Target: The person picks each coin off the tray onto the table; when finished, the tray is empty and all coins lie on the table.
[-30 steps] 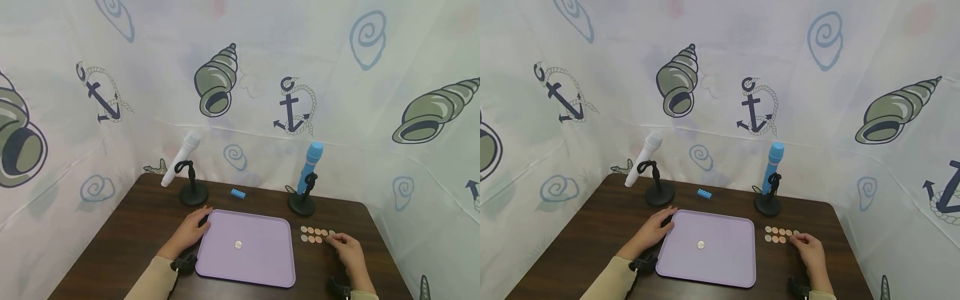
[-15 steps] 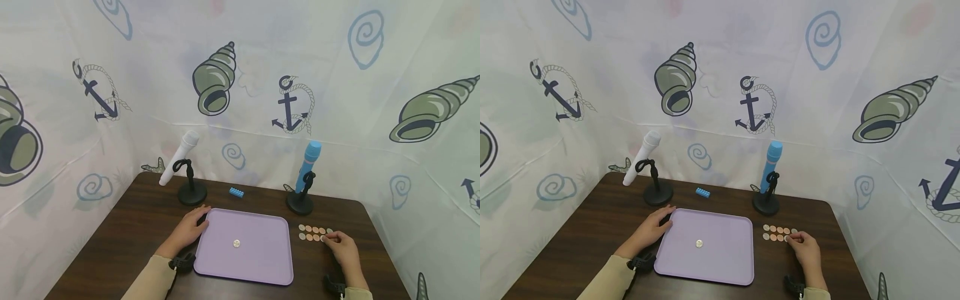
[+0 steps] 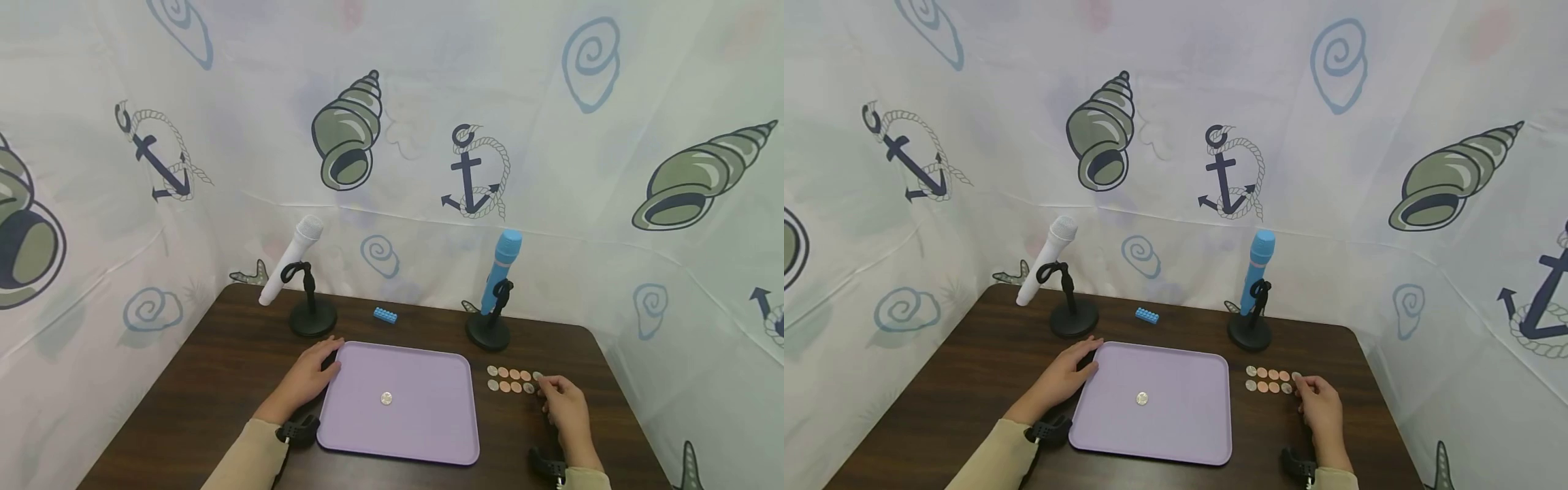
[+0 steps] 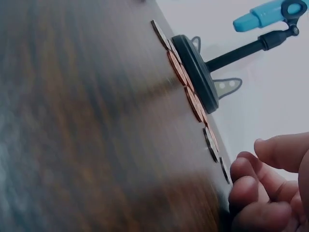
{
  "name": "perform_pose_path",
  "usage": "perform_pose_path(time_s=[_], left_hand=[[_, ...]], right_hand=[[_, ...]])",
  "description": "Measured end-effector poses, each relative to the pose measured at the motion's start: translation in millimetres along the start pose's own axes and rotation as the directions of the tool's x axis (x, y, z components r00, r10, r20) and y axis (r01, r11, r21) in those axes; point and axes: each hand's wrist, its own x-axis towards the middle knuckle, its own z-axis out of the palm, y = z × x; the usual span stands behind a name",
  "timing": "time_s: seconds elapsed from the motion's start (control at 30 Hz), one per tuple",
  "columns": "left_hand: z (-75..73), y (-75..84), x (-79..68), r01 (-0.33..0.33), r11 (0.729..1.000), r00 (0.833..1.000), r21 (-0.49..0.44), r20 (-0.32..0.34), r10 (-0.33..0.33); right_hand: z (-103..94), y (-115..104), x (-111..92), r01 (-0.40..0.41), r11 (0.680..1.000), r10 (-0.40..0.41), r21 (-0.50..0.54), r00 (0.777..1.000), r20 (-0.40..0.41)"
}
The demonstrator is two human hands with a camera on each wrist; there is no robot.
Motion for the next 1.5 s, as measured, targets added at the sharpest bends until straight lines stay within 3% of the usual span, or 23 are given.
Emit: perform_pose_path(time_s=[0.17, 0.37, 0.5, 0.6, 0.7, 0.77, 1.0, 1.1, 1.27, 1.5], left_hand=[[-1.0, -1.1, -0.1, -0.007, 1.0, 1.0, 0.002, -0.005, 0.007], [1.1, -1.2, 1.4, -0.014, 1.0, 1.0, 0.006, 0.0, 0.014], [0.6, -0.4, 0.3, 0.003, 1.0, 1.0, -0.003, 0.0, -0.003], [0.8, 0.1, -0.4, 0.007, 1.0, 1.0, -0.003, 0.004, -0.007], [1.3, 0.4, -0.9, 0.004, 1.0, 1.0, 0.002, 0.012, -0.004], [1.4, -0.1, -1.4, 0.006, 1.0, 1.0, 0.004, 0.014, -0.006], [-0.6, 0.3, -2.0, 0.007, 1.0, 1.0, -0.002, 0.003, -0.007], [-1.0, -1.2, -2.2, 0.003, 1.0, 1.0, 0.005, -0.001, -0.003], [0.3, -2.3, -0.4, 0.008, 1.0, 1.0, -0.006, -0.001, -0.008], [-1.0, -1.3, 2.2, -0.004, 1.0, 1.0, -0.018, -0.003, 0.004]], right_hand=[[1.1, -1.4, 0.3, -0.016, 0.999, 0.017, 0.049, 1.0, -0.018], [0.0, -12.5, -7.6, -0.01, 0.998, 0.009, 0.063, 1.0, 0.017], [10.5, -35.8, -19.7, 0.061, 0.997, -0.065, 0.057, 0.994, 0.085], [26.6, -54.8, -33.6, 0.128, 0.991, -0.134, 0.039, 0.973, 0.19], [47.9, -71.6, -49.6, 0.208, 0.978, -0.205, 0.027, 0.926, 0.317], [63.6, -82.5, -59.9, 0.263, 0.965, -0.249, 0.024, 0.879, 0.406], [113.4, -118.5, -87.5, 0.434, 0.9, -0.349, 0.042, 0.657, 0.668], [132.3, -125.2, -91.0, 0.437, 0.897, -0.344, 0.069, 0.59, 0.731], [158.9, -125.3, -81.2, 0.362, 0.926, -0.295, 0.105, 0.524, 0.799], [173.4, -118.9, -66.0, 0.196, 0.977, -0.174, 0.088, 0.474, 0.863]])
